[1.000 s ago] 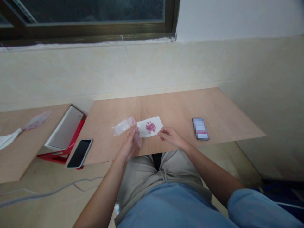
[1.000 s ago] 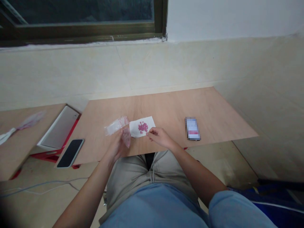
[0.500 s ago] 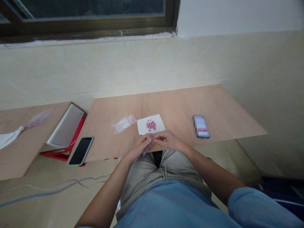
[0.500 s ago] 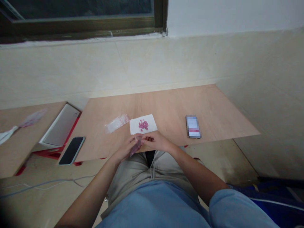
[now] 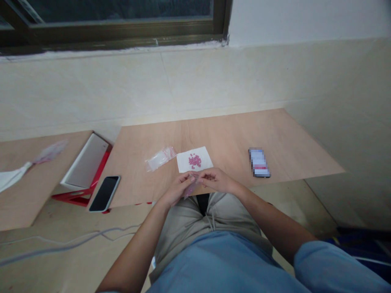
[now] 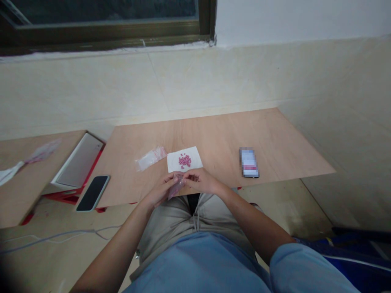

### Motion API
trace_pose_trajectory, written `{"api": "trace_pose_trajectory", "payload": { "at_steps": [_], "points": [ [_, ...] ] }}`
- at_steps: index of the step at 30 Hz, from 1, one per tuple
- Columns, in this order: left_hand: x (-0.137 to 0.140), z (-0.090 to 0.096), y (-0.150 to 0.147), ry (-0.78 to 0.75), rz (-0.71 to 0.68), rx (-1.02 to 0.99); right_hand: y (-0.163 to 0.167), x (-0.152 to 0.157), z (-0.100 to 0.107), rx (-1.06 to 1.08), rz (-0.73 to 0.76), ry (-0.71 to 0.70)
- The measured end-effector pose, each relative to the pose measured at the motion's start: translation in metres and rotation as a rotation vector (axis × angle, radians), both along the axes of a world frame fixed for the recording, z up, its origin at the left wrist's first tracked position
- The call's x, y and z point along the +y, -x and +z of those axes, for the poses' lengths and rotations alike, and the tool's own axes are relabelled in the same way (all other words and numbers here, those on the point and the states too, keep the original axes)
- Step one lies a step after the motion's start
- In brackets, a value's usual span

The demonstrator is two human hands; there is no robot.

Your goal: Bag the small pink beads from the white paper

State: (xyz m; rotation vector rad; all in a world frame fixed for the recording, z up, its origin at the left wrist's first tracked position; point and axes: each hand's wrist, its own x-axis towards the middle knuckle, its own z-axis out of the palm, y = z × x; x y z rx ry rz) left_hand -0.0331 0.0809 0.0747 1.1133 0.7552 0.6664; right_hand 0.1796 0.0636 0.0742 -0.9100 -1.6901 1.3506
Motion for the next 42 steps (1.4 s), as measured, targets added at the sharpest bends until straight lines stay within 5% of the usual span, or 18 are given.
{"api": "trace_pose_trajectory", "payload": {
  "at_steps": [10, 17, 21, 26, 33, 42],
  "points": [
    [0.008, -0.003, 0.004, -0.092, 0.206, 0.05, 0.001, 0.001, 0.004, 0.074, -0.073, -0.002],
    [0.019, -0.004, 0.016, -0.174, 0.224, 0.093, -0.012, 0.012, -0.017, -0.207, -0.24, -0.101],
    [0.035, -0.005, 0.032, -0.407, 0.215, 0.295, -0.022, 0.023, -0.033, -0.373, -0.312, -0.25],
    [0.069, -0.008, 0.05, -0.733, 0.122, 0.656, -0.018, 0.053, -0.046, -0.462, -0.326, -0.416],
    [0.116, -0.006, 0.044, -1.061, -0.17, 1.072, 0.008, 0.102, -0.07, -0.635, -0.197, -0.463],
    [0.134, 0.009, 0.03, -1.224, -0.345, 1.153, 0.015, 0.112, -0.085, -0.662, -0.165, -0.493]
  ]
}}
